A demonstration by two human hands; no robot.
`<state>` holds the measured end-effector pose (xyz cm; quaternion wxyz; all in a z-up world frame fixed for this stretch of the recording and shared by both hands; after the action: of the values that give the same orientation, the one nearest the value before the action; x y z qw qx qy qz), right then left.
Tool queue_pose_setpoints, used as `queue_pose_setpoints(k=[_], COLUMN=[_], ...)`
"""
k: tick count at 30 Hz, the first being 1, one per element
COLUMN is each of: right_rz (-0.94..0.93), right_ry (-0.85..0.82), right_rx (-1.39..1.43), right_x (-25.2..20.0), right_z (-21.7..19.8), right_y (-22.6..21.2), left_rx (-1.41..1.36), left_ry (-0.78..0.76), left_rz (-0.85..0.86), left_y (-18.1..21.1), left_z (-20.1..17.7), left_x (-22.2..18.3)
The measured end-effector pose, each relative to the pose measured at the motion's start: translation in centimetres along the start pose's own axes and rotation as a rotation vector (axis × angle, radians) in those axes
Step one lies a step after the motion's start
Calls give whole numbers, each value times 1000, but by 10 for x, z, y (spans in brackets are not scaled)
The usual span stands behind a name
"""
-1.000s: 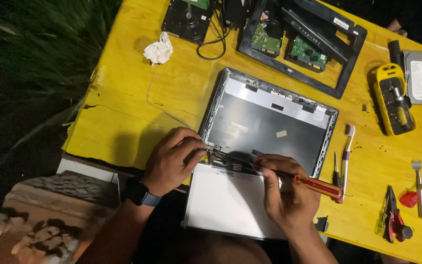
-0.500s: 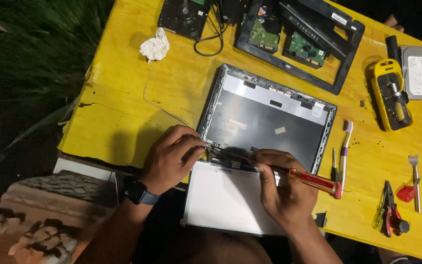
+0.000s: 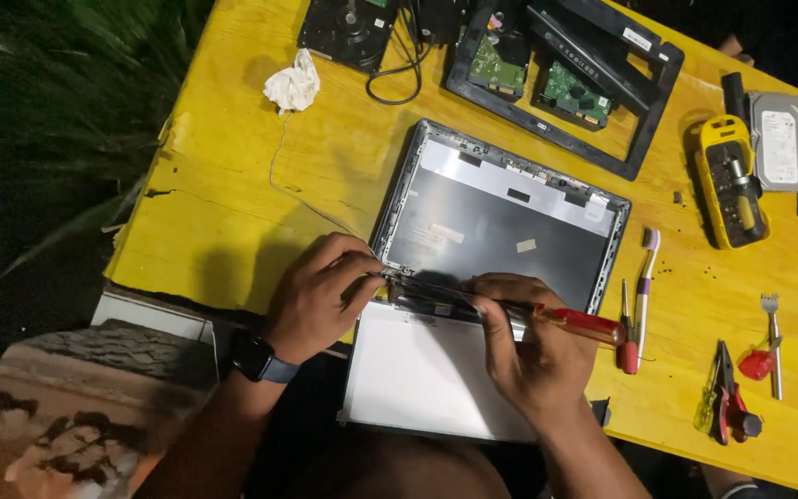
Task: The person is disassembling a laptop screen by removing screws and detaching display cables using a screwdriver.
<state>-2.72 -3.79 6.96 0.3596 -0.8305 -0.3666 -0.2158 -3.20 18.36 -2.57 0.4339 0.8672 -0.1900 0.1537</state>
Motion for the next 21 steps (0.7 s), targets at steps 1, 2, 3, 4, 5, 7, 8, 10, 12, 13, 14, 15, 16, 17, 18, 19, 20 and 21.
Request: queue_pose_setpoints(k=[1,2,3,4,5,7,8,10,12,13,14,15,16,17,18,19,20,21], right_rz=[2,13,24,19,86,156,111,68,53,53,38,22,19,80,143,142,42,-59], right_ry=[2,-2,-5,-5,-31,-59,-37,-16,-3,-2,-18,-35,-33,-54,-77,-75,-67,-60], right_rx=[-4,19,41,45,7,-30,-1,25,27,26,16,5,5,-15,-36,-37,-15,7], right_x=[0,0,0,5,9,8,2,-5,-7,-6,-5,-4,3,9,15,12,9,5], right_z=[0,0,1,-1,-1,-1,-1,0,1,0,0,0,-1,-1,-1,0,1,2], right_y=[0,0,0,-4,-5,-3,0,3,5,4,1,-1,-5,-6,-7,-2,-1,-1], left_rx=[-3,2,7,11,19,25,23,19,6,6,7,9,10,15,18,18,18,19], left_ry=[-2,-1,-1,3,4,3,4,3,12,11,-2,-15,-13,-2,7,7,5,2], left_rz=[3,7,10,10,13,16,14,13,12,13,1,-10,-7,1,8,10,10,10], left_y=[-1,-1,-2,-3,-3,-3,-3,-2,-1,-1,-1,-2,-2,-2,-1,-1,-1,0], left_z=[1,1,1,1,2,2,2,2,1,1,1,1,1,1,1,1,1,1], left_x=[1,0,-1,-1,-1,-2,-2,-1,0,0,0,-1,0,0,0,1,0,0])
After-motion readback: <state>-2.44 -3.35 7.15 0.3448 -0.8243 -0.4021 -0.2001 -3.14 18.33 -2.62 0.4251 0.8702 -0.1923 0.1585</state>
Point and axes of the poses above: each hand's wrist, its own x-axis towards the middle knuckle, its own z-axis out of the palm, y = z × x, the point moved 4 cm from there along x, towards the middle knuckle, and after that the axes turned 5 degrees about -x, right-handed, at the moved point
